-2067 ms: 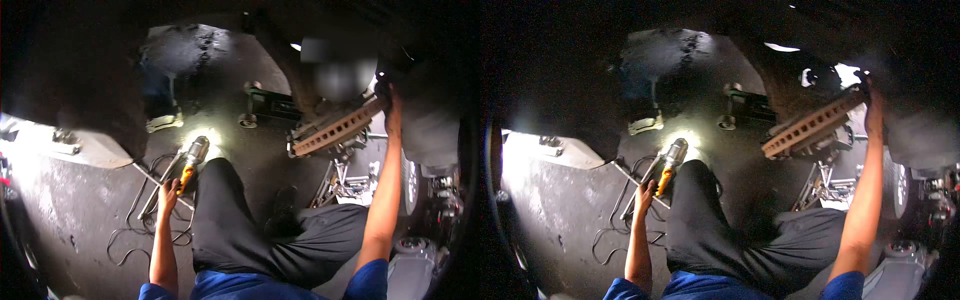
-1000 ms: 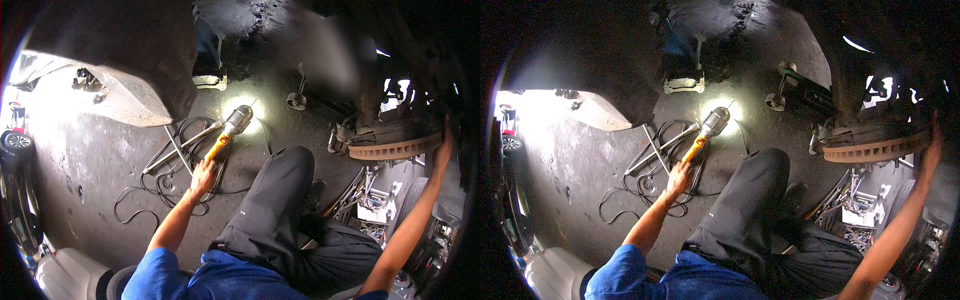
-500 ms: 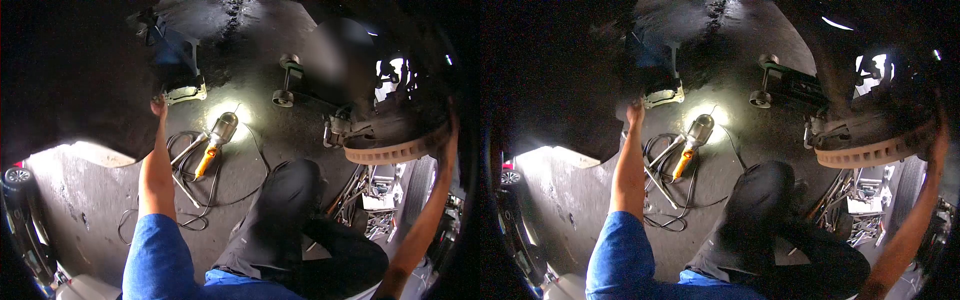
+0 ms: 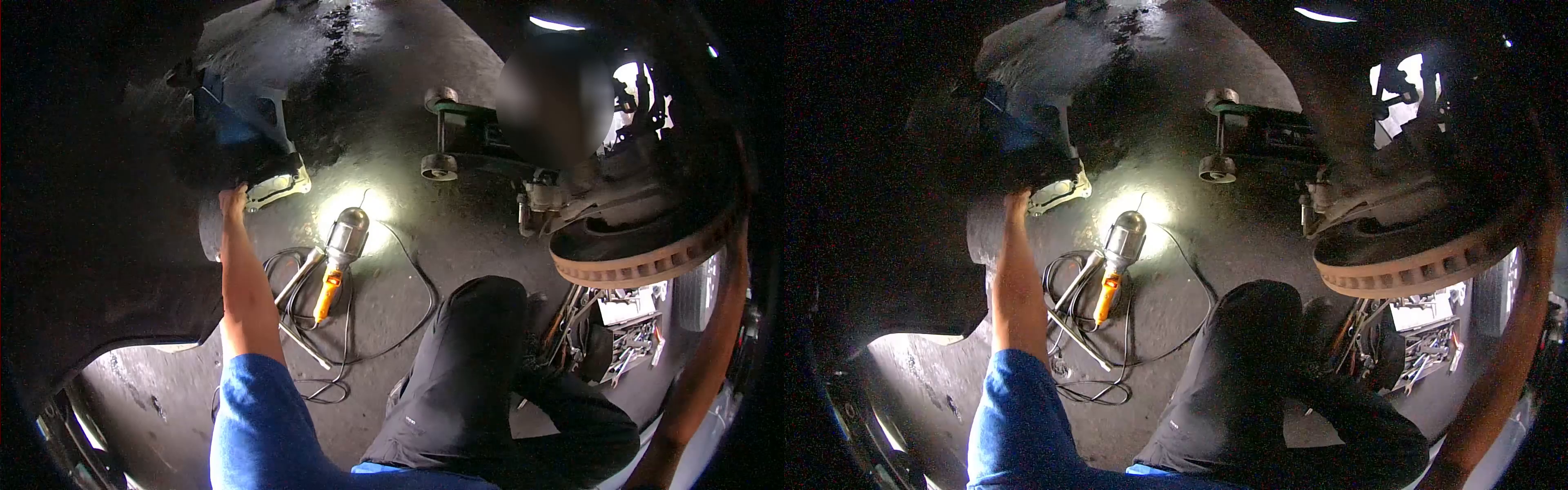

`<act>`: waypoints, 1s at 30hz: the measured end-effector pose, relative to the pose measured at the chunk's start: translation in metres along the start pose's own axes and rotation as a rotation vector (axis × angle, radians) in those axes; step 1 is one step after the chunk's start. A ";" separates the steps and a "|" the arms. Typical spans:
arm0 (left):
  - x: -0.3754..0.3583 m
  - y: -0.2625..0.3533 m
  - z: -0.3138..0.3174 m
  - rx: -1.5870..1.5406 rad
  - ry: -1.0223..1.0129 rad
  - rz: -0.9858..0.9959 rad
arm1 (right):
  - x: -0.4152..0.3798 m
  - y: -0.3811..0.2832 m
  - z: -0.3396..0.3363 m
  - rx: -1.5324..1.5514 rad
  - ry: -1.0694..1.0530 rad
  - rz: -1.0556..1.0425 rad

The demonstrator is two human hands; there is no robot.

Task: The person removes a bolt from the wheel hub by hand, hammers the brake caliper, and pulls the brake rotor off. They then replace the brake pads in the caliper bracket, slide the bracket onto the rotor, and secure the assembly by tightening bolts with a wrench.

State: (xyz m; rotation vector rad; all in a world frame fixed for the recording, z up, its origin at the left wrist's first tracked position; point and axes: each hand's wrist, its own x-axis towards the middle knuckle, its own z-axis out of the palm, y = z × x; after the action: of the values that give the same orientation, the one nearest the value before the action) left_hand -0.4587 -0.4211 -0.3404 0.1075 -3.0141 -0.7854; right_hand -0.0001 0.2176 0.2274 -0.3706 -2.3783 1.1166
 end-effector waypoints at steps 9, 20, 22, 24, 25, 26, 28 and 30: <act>-0.083 0.136 -0.054 -0.011 0.198 -0.079 | -0.005 0.013 -0.013 -0.476 0.140 -0.308; -0.122 0.235 -0.046 0.109 0.069 0.758 | -0.012 0.030 -0.025 -0.571 0.112 -0.237; -0.135 0.248 -0.061 0.041 0.045 0.804 | -0.014 0.021 -0.013 -0.537 0.124 -0.224; -0.155 0.261 -0.090 -0.019 -0.005 0.792 | -0.012 0.020 -0.011 -0.505 0.130 -0.246; -0.164 0.268 -0.102 -0.021 0.000 0.805 | -0.012 0.015 -0.006 -0.490 0.133 -0.256; -0.172 0.276 -0.114 -0.025 0.009 0.820 | -0.011 0.009 -0.002 -0.427 0.158 -0.218; -0.192 0.296 -0.138 -0.028 -0.011 0.843 | -0.015 -0.001 0.007 -0.374 0.193 -0.208; -0.217 0.311 -0.158 -0.029 -0.071 0.847 | -0.019 -0.005 0.016 -0.350 0.216 -0.218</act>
State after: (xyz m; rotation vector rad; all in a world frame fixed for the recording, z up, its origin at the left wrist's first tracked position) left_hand -0.2543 -0.2110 -0.0518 -1.1201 -2.6647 -0.7141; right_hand 0.0074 0.1959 0.2171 -0.3198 -2.3473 0.5334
